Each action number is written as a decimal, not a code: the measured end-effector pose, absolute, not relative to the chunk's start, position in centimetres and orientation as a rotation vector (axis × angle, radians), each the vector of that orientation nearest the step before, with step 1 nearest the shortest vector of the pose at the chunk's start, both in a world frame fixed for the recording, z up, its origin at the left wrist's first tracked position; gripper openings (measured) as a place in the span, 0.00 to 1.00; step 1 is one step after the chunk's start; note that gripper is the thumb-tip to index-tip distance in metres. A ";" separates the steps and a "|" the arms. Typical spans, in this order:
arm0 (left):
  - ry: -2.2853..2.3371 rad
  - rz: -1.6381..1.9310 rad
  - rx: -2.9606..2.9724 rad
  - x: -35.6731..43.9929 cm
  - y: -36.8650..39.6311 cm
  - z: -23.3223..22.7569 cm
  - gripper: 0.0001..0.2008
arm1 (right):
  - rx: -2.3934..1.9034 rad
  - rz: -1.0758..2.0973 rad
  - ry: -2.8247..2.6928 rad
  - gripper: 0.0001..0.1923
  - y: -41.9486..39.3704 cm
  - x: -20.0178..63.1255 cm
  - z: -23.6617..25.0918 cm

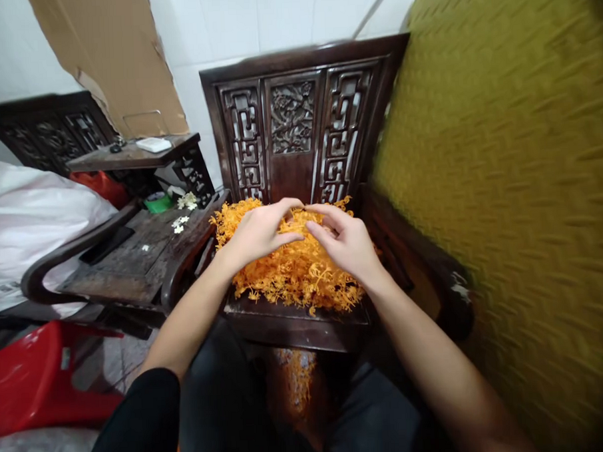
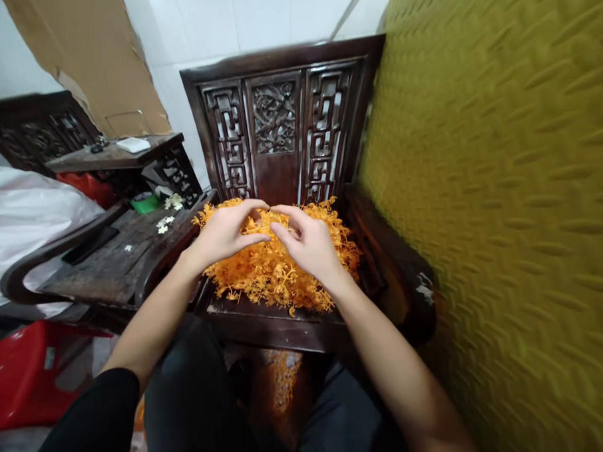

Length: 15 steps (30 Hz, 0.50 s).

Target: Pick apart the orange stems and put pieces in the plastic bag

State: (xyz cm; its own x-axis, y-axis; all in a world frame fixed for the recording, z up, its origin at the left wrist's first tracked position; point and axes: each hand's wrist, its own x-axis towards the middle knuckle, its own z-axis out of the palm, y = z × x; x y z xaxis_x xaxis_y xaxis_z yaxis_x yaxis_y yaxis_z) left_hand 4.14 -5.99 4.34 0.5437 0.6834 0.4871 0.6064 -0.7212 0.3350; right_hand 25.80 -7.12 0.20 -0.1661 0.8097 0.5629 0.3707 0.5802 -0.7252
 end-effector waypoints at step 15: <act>0.932 1.294 2.190 3.3 -8.2 7.5 0.14 | -0.760 -0.029 -1.759 0.15 -8.5 25.4 5.5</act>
